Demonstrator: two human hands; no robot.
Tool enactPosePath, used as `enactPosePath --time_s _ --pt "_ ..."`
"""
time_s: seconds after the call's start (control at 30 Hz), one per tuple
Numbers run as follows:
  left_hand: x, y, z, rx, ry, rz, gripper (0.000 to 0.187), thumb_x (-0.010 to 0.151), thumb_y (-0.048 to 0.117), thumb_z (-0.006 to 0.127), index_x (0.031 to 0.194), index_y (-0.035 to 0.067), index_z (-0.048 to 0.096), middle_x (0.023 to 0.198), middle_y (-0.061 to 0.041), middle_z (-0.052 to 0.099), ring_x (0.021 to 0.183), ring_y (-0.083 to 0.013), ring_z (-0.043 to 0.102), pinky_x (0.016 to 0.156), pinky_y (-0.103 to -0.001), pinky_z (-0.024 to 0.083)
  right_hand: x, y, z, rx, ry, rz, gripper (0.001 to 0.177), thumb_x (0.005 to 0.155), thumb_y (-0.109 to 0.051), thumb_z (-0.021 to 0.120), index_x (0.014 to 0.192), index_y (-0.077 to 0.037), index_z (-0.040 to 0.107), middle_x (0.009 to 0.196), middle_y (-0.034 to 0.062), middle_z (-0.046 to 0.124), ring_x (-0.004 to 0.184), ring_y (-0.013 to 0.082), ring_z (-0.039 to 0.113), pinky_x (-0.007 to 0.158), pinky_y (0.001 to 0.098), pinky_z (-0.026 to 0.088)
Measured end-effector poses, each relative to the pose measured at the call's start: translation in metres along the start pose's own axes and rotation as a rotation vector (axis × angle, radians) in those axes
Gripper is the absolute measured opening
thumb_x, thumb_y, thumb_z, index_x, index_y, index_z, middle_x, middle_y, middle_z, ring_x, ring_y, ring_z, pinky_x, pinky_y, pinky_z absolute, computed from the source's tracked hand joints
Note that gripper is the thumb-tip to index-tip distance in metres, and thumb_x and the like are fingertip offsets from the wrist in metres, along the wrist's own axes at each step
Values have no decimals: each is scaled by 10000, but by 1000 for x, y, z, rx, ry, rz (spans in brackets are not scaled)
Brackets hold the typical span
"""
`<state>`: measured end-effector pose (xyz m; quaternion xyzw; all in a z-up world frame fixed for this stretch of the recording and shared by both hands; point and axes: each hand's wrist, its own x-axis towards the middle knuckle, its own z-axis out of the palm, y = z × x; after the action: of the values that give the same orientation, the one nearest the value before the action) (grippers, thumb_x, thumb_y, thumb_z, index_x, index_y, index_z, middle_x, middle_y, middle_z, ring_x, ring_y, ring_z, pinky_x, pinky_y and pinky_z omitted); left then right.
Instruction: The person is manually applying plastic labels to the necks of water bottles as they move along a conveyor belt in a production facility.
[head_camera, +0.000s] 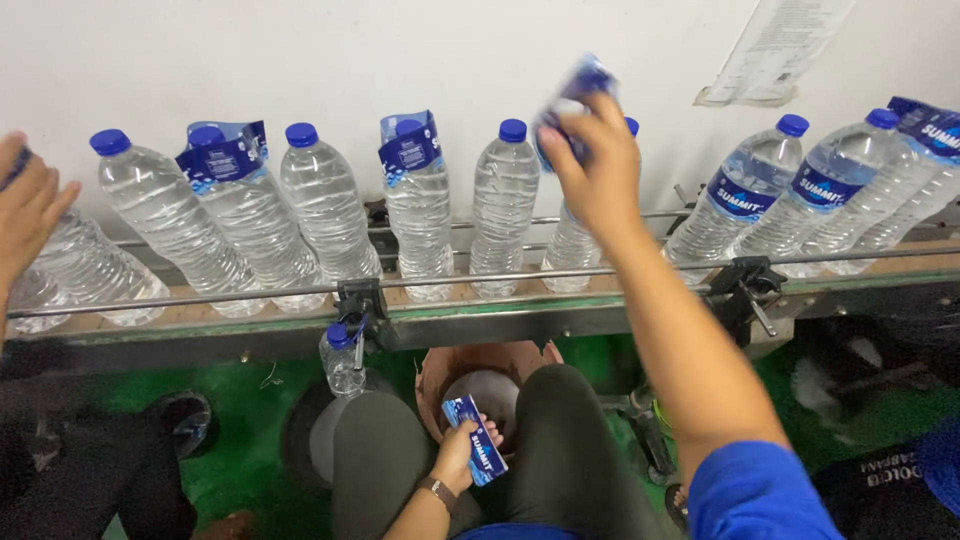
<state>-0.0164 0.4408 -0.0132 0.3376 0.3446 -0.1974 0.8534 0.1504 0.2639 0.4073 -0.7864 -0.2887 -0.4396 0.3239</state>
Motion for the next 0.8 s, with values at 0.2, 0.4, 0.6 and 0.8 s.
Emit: enactPosePath --time_s 0.2,0.4,0.6,0.8 --pt "-9 14 -9 446 175 53 458 874 248 796 1288 84 692 1204 -146 754 1106 -328 694 999 -477 531 48 40 51 -331 -464 104 418 692 -297 969 1018 -197 726 1104 67 528 1038 312 495 860 471 400" --pt "-22 43 -29 340 208 18 307 892 186 795 1158 58 712 1086 -167 759 1003 -345 711 880 -494 581 9 43 45 182 -378 271 727 814 -318 877 1421 -131 521 1474 106 417 1360 272 453 1150 417 378" --pt "-14 71 -59 429 250 -71 507 881 229 807 1338 94 631 1297 -173 722 1194 -362 670 1062 -527 494 -33 20 80 305 -67 712 1301 702 -217 971 1600 -137 33 1648 222 283 1440 305 462 1165 424 387" --pt "-20 101 -82 423 230 -59 364 872 178 818 1186 33 705 1081 -176 757 985 -344 712 900 -485 567 -70 0 105 94 104 612 1247 807 -250 941 1623 -135 6 1716 217 36 1601 390 118 1283 542 159"
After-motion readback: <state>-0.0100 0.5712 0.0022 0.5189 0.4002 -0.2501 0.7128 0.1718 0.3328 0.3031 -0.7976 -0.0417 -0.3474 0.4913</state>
